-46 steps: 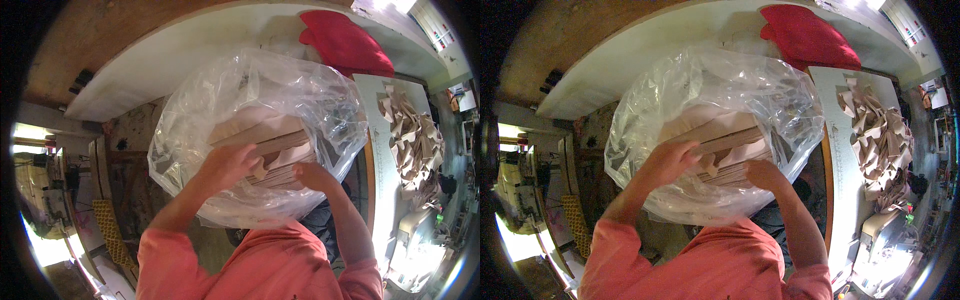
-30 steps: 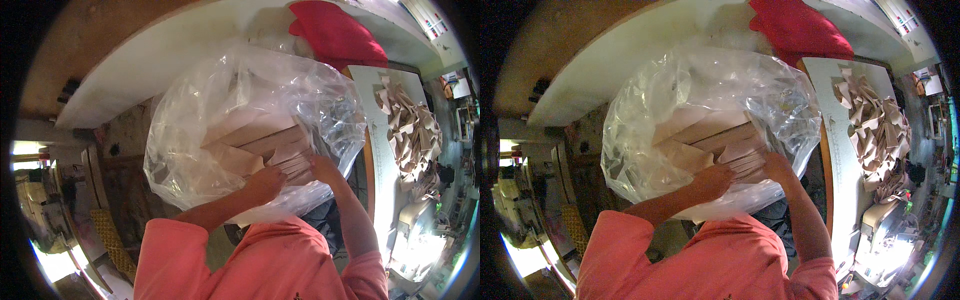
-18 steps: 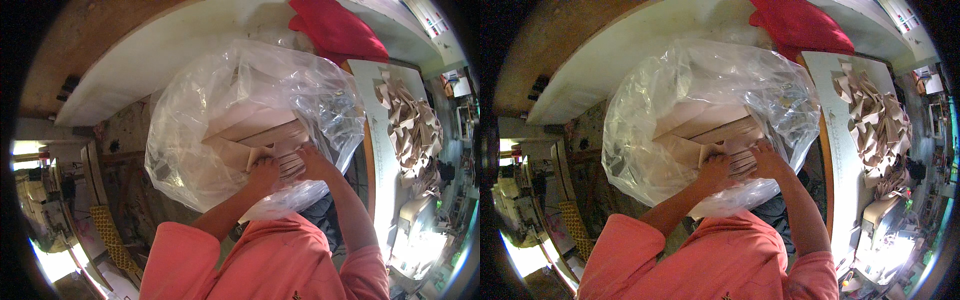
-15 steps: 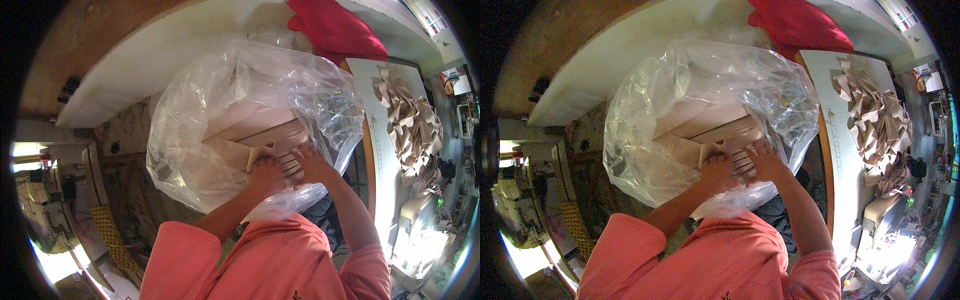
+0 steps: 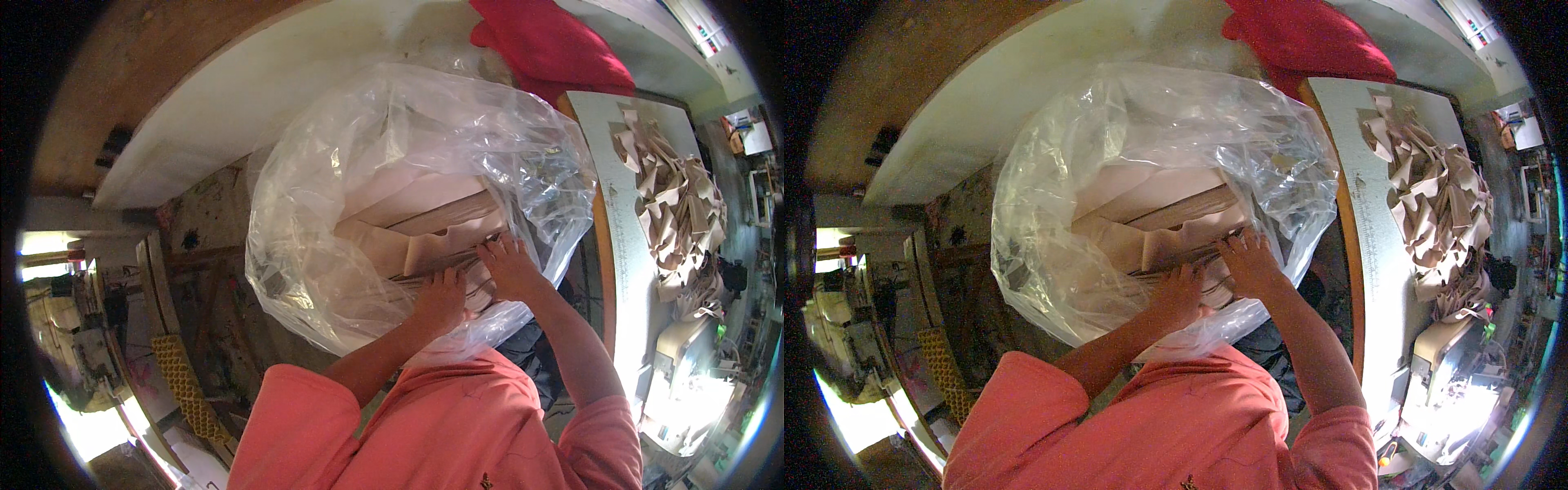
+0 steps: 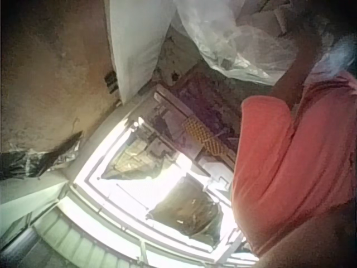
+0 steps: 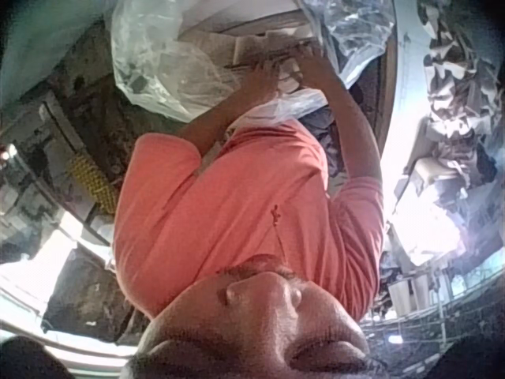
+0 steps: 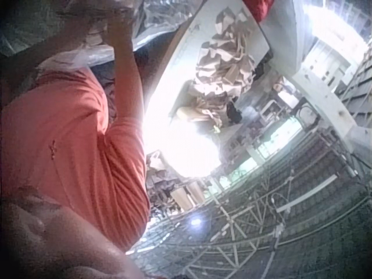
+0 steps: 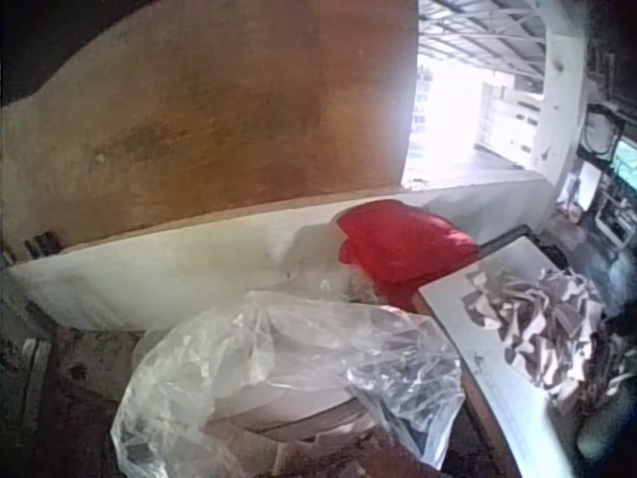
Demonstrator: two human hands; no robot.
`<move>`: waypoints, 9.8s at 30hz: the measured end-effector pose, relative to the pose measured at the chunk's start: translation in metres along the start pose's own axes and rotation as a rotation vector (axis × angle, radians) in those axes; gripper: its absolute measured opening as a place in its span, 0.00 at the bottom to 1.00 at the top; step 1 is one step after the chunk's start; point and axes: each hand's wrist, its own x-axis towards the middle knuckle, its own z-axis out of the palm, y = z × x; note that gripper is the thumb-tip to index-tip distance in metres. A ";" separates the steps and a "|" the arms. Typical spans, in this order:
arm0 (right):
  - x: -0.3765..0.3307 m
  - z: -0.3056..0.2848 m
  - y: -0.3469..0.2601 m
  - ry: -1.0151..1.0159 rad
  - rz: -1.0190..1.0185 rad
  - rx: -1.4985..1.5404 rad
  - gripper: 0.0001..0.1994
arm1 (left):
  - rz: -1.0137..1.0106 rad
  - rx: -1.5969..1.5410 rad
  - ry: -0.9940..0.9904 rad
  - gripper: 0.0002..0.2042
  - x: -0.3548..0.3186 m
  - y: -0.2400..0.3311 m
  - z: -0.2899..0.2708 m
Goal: The person retrieves folded beige fabric pieces from a plastic bag and repeatedly folds them by hand on a worktable. The person handles the fabric one at a time, aligning edges and creasing folds before placing them aside.
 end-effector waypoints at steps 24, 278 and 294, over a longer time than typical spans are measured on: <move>-0.060 0.027 0.004 0.172 0.495 0.551 0.25 | 0.146 0.020 0.053 0.45 0.061 0.015 0.042; -0.052 -0.094 -0.079 0.414 -0.677 1.922 0.15 | -0.540 -1.348 0.188 0.21 -0.016 -0.146 -0.087; -0.130 0.009 -0.007 0.682 0.522 1.085 0.16 | -0.070 -0.185 0.619 0.29 0.052 -0.037 -0.239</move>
